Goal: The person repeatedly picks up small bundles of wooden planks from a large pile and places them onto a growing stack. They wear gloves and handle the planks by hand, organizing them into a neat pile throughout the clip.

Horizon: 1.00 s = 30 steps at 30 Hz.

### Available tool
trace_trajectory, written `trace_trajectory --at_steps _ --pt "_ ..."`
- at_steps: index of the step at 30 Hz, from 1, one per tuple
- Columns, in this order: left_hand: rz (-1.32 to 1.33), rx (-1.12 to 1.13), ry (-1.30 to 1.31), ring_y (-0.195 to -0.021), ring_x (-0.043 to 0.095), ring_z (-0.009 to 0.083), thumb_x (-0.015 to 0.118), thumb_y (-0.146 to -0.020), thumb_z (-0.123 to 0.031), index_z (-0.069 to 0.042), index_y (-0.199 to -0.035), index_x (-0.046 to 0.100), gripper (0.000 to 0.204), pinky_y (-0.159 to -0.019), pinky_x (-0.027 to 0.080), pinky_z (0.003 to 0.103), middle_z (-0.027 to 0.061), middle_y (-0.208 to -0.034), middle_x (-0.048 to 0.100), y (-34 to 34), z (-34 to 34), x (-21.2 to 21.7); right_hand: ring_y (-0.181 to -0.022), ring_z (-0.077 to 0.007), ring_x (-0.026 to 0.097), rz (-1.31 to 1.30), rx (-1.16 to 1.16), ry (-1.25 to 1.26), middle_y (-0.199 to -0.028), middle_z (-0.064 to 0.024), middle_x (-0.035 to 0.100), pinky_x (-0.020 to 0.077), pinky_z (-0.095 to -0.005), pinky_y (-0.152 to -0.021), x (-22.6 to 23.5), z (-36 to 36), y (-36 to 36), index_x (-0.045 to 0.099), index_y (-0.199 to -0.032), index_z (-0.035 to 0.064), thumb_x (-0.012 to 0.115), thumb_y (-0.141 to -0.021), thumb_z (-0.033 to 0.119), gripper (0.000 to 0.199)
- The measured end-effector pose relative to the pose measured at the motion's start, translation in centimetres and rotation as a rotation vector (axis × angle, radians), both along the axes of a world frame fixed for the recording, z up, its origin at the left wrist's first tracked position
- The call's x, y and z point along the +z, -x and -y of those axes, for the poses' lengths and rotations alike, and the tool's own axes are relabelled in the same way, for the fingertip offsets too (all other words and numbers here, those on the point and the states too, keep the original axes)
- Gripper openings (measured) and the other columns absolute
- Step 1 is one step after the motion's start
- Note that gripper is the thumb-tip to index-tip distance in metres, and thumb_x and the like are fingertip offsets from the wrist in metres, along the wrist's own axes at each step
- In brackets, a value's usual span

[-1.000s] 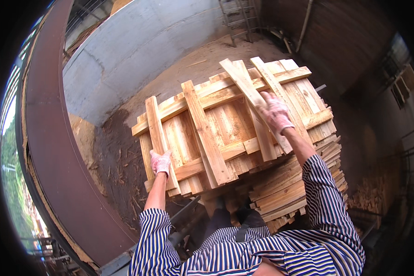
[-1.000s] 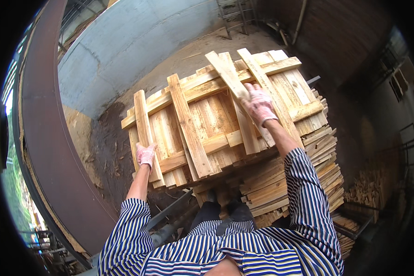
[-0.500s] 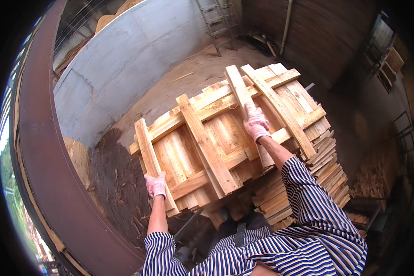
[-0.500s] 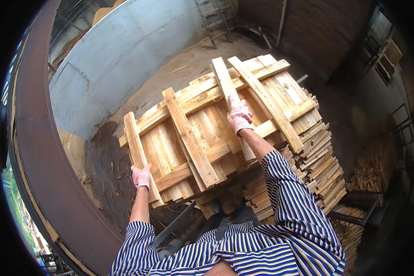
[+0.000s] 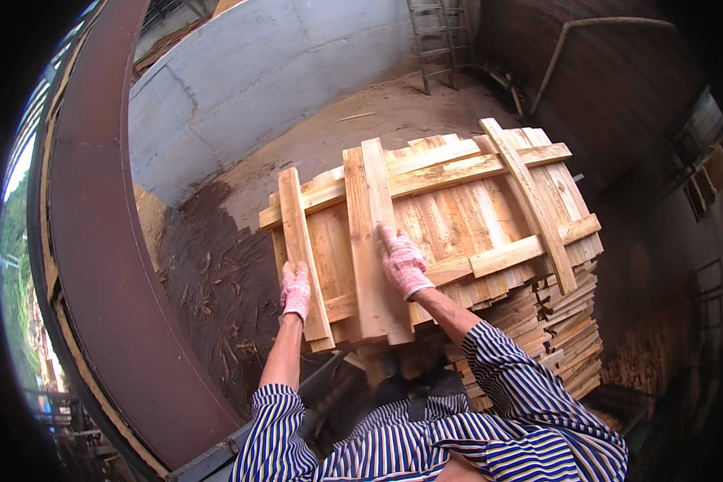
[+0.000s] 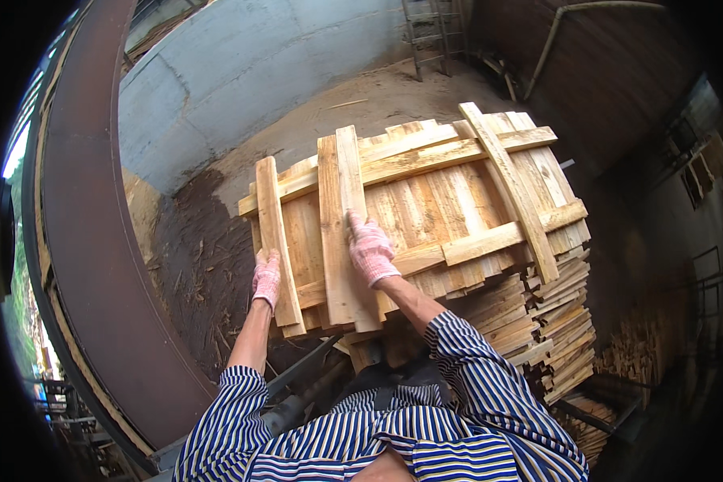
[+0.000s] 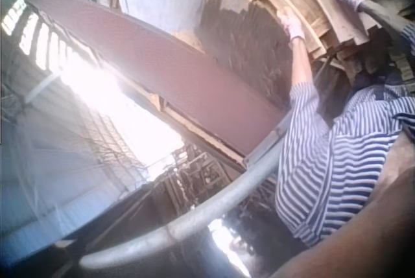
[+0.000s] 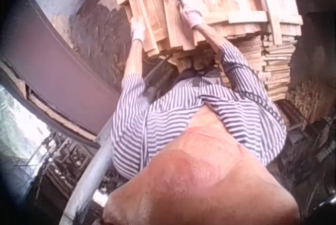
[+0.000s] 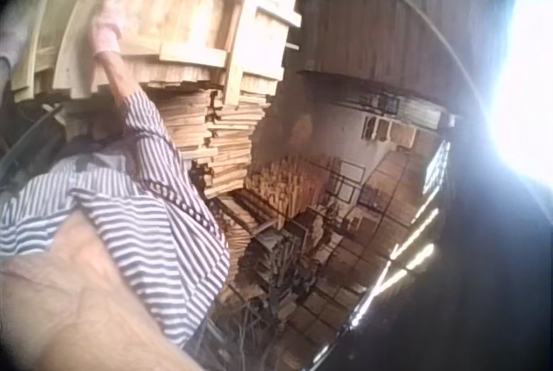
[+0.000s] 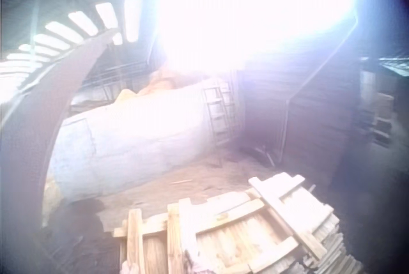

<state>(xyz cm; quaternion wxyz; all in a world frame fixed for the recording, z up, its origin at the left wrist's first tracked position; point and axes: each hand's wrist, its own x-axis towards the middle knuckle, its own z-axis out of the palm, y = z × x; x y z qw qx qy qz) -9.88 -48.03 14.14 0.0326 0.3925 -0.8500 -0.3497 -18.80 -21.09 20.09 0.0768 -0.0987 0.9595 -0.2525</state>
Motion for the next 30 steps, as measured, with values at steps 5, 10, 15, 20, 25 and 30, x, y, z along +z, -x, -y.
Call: trace_trajectory --at_steps 5,10,15,20,25,30 --pt "-0.025 -0.044 -0.134 -0.125 0.059 0.0378 0.051 -0.099 -0.059 -0.012 -0.155 0.034 0.076 -0.101 0.045 0.043 0.0255 -0.137 0.059 -0.8 1.2 0.4 -0.13 -0.0396 0.054 0.181 0.148 0.141 -0.157 -0.0237 0.036 0.0491 -0.0475 -0.104 1.1 8.7 -2.1 0.029 -0.158 0.0237 0.05 -0.101 0.03 0.061" --pt "-0.177 -0.131 -0.421 -0.13 0.054 0.0332 0.064 -0.097 -0.041 -0.016 -0.162 0.015 0.084 -0.109 0.042 0.043 0.0221 -0.143 0.054 0.5 2.3 3.2 -0.146 -0.0368 0.036 0.245 0.039 0.545 -0.159 -0.0259 0.032 0.0322 -0.0401 -0.118 -1.0 9.3 0.1 0.015 -0.159 0.0016 0.056 -0.099 0.039 0.082" --pt "-0.182 -0.158 -0.839 -0.122 0.06 0.023 0.074 -0.092 -0.018 -0.02 -0.163 -0.003 0.104 -0.105 0.047 0.036 0.016 -0.134 0.062 -1.0 5.0 3.8 -0.147 -0.0338 0.035 0.379 0.009 0.781 -0.157 -0.0274 0.035 0.0356 -0.0359 -0.115 -0.5 6.5 -1.6 0.014 -0.161 0.0027 0.057 -0.101 0.041 0.083" --pt "-0.181 -0.212 -0.896 -0.128 0.058 0.0213 0.07 -0.094 -0.012 -0.022 -0.163 -0.008 0.104 -0.109 0.043 0.033 0.0168 -0.135 0.063 -0.2 5.1 4.1 -0.143 -0.0305 0.041 0.348 -0.021 0.673 -0.156 -0.0255 0.038 0.0343 -0.0347 -0.116 -2.5 3.6 0.3 0.011 -0.161 0.0024 0.053 -0.103 0.042 0.081" --pt "-0.184 -0.17 -0.793 -0.124 0.058 0.0216 0.07 -0.094 -0.013 -0.017 -0.163 -0.002 0.1 -0.109 0.044 0.033 0.0156 -0.14 0.058 -1.1 5.3 4.7 -0.152 -0.034 0.025 0.322 0.197 0.605 -0.162 -0.0271 0.025 0.0254 -0.0377 -0.121 -2.8 9.3 -1.9 0.014 -0.16 -0.0004 0.054 -0.101 0.047 0.085" --pt "-0.264 -0.158 -0.942 -0.121 0.057 0.0158 0.073 -0.093 -0.014 -0.009 -0.163 0.005 0.097 -0.108 0.043 0.031 0.0091 -0.14 0.056 -4.1 8.6 5.6 -0.152 -0.0356 0.025 0.373 0.223 0.68 -0.162 -0.0279 0.024 0.0234 -0.0382 -0.122 -3.9 12.5 -3.4 0.015 -0.16 0.0002 0.053 -0.1 0.051 0.087"
